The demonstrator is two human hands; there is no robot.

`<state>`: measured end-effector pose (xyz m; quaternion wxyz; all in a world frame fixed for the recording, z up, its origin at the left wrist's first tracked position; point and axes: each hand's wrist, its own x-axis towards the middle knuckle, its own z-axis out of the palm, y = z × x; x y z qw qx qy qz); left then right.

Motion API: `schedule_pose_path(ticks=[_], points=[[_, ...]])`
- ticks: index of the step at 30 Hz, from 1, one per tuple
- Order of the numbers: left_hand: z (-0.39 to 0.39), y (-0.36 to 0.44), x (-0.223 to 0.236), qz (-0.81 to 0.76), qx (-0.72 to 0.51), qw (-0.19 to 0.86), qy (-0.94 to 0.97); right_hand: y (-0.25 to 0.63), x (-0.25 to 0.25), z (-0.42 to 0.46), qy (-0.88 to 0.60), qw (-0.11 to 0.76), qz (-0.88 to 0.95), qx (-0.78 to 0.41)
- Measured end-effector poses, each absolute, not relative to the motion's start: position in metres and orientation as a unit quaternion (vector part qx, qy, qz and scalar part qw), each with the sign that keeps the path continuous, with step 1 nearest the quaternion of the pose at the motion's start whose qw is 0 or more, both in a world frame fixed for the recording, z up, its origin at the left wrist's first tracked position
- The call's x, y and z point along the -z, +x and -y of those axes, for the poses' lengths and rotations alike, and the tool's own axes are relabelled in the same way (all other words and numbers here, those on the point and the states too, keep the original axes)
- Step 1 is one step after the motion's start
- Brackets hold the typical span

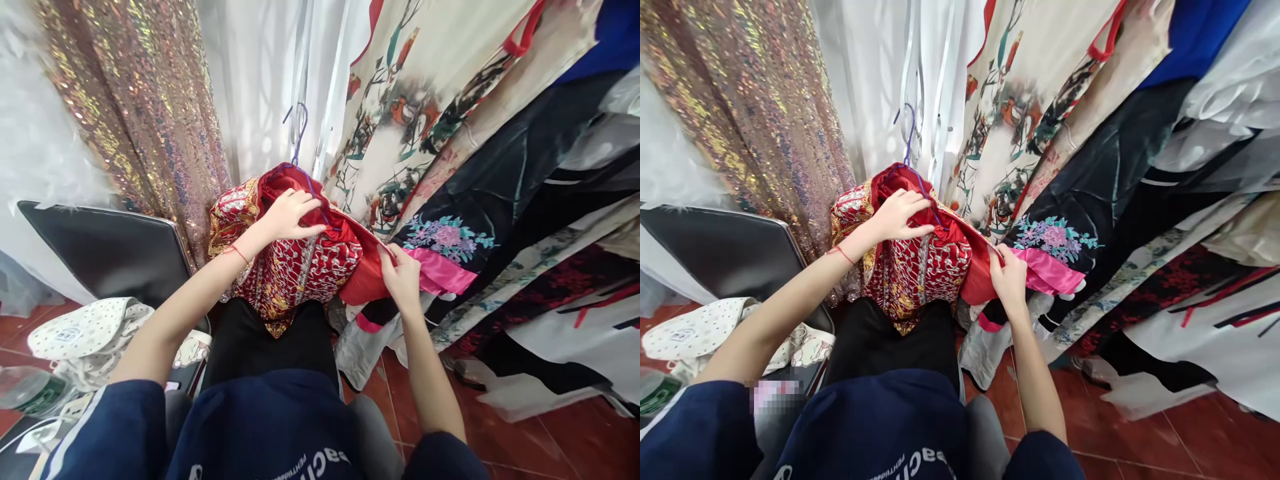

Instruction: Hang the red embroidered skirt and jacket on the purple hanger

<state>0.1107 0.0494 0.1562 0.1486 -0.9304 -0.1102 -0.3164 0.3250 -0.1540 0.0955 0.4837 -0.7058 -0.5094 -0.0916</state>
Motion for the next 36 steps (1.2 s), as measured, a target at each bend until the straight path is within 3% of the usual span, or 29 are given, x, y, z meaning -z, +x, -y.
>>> schedule_pose_path(ticks=[4, 14, 20, 27, 31, 36], points=[[-0.041, 0.124, -0.133, 0.069, 0.335, 0.164, -0.925, 0.322, -0.108, 0.158, -0.696, 0.505, 0.498, 0.114], [-0.025, 0.155, -0.119, 0.221, 0.392, 0.142, -0.882, 0.336, -0.170, 0.194, -0.684, 0.493, 0.460, 0.279], [-0.031, 0.178, -0.131, 0.303, 0.423, 0.062, -0.851, 0.323, -0.121, 0.208, -0.722, 0.441, 0.442, 0.298], [-0.040, 0.158, -0.120, 0.308, 0.511, 0.041, -0.802, 0.288, -0.029, 0.169, -0.750, 0.307, 0.566, 0.148], [-0.046, 0.127, -0.083, 0.443, 0.541, 0.053, -0.712, 0.267, -0.045, 0.144, -0.761, 0.328, 0.535, 0.167], [-0.084, 0.102, -0.065, 0.604, 0.491, 0.015, -0.627, 0.263, -0.091, 0.113, -0.785, 0.412, 0.401, 0.232]])
